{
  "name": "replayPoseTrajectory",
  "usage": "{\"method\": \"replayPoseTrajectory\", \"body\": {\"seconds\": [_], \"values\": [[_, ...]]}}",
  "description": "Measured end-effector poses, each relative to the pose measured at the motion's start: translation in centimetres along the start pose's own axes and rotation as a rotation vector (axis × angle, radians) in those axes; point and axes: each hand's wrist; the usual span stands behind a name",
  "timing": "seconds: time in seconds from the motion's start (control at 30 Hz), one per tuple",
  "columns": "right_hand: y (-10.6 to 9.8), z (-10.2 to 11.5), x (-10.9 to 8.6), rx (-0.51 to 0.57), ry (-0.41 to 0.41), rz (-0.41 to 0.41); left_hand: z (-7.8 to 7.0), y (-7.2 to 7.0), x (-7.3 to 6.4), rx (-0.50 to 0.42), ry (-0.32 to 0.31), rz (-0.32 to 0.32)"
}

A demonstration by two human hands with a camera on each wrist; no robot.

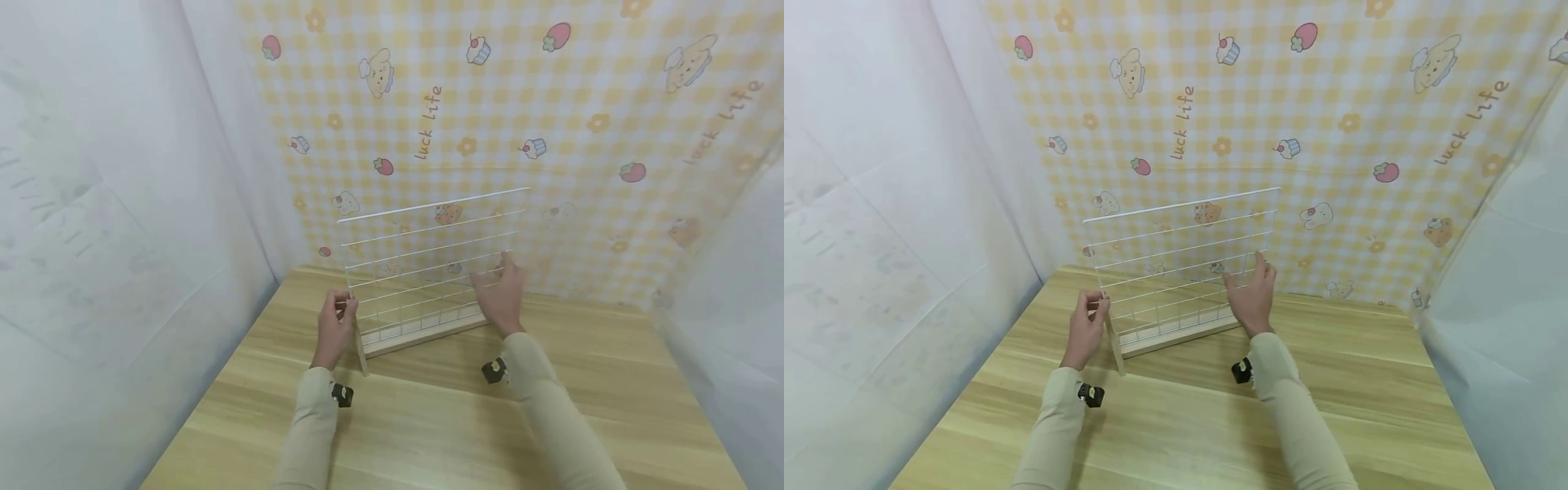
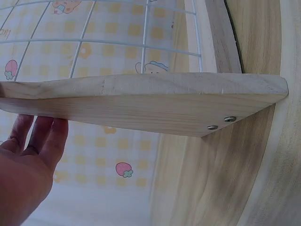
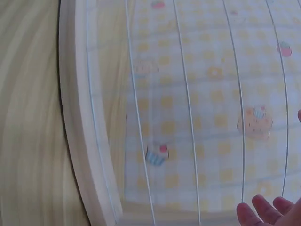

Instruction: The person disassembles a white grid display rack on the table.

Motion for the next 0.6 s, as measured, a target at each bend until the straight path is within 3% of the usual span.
{"method": "replayPoseTrajectory", "body": {"seconds": [0.2,0.4,0.6], "values": [[2.4,1.9,-1.0,0.039,0.017,-0.02,0.1,0.0,-0.1,0.007,0.005,-0.006],[5.2,2.6,-1.4,0.151,0.016,-0.011,0.3,0.3,-0.3,-0.004,0.015,-0.026],[7.3,2.5,-1.5,0.153,-0.02,-0.098,-0.1,0.4,-0.5,-0.026,0.016,-0.038]]}}
Point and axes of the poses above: each hand's wrist, its own x-axis towards the middle knuckle, its own y-axis out of the palm, z = x × y, and after that the axes turned 15 degrees about -y, right-handed
